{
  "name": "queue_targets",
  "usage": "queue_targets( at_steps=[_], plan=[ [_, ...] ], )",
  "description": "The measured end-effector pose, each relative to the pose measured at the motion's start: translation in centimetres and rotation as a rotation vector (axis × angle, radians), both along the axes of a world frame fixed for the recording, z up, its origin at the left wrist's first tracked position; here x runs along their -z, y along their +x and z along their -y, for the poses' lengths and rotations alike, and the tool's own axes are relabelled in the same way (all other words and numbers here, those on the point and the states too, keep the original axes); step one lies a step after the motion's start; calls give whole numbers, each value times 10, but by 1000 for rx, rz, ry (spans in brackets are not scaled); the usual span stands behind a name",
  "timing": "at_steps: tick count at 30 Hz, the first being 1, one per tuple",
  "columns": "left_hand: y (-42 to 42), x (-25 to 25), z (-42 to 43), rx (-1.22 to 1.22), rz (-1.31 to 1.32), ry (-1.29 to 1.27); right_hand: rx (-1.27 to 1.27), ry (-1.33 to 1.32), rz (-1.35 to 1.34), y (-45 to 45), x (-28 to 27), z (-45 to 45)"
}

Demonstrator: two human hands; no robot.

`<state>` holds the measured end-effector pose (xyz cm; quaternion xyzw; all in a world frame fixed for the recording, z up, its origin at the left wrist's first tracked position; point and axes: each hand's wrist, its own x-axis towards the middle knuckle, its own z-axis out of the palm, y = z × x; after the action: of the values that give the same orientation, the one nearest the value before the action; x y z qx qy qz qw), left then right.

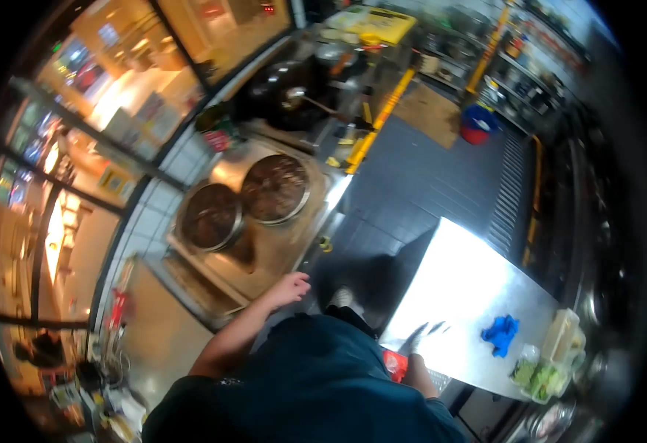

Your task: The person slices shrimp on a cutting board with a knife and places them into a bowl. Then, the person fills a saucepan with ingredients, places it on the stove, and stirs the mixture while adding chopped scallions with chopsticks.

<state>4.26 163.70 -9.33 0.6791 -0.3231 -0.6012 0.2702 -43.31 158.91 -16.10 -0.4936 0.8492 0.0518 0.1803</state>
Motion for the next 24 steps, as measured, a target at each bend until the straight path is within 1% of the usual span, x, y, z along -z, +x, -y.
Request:
queue_targets(
  at_steps=[2, 3, 4, 5, 7, 10, 11, 12, 13, 14, 16, 18, 20, 23, 24],
  plan=[
    [-5, -2, 44, -242, -272, 72, -4, -61, 1, -12, 25, 6],
    [-6, -5, 66, -304, -390, 83, 38, -113, 84, -14, 31, 9],
    [-7, -8, 88, -372, -503, 97, 40, -58, 74, -3, 4, 12],
    [-11, -9, 111, -418, -566, 105, 39, -45, 40, -2, 7, 12],
    [-14, -6, 156, -464, -620, 87, 25, -53, -3, -9, 19, 14],
    [2, 6, 229, -539, -715, 33, 129, -112, 143, -5, 18, 17],
    [10, 7, 254, -565, -753, 7, 201, -199, 255, -1, 16, 18],
    [17, 3, 280, -611, -733, -29, 214, -318, 279, -4, 35, 17],
    [25, -5, 306, -659, -718, -68, 221, -439, 297, -17, 79, 9],
    [33, -12, 331, -711, -705, -106, 224, -559, 311, -23, 104, 10],
    [49, -23, 381, -758, -695, -161, 233, -540, 258, -14, 86, 33],
    [58, -32, 427, -865, -701, -152, 228, -517, 198, -5, 63, 70],
    [68, -30, 463, -918, -699, -185, 201, -529, 148, 2, 40, 114],
    [80, -22, 505, -1101, -754, -175, 149, -542, 92, 8, 6, 184],
    [86, -13, 517, -1081, -799, -222, 123, -548, 75, 9, -5, 209]
  ],
)
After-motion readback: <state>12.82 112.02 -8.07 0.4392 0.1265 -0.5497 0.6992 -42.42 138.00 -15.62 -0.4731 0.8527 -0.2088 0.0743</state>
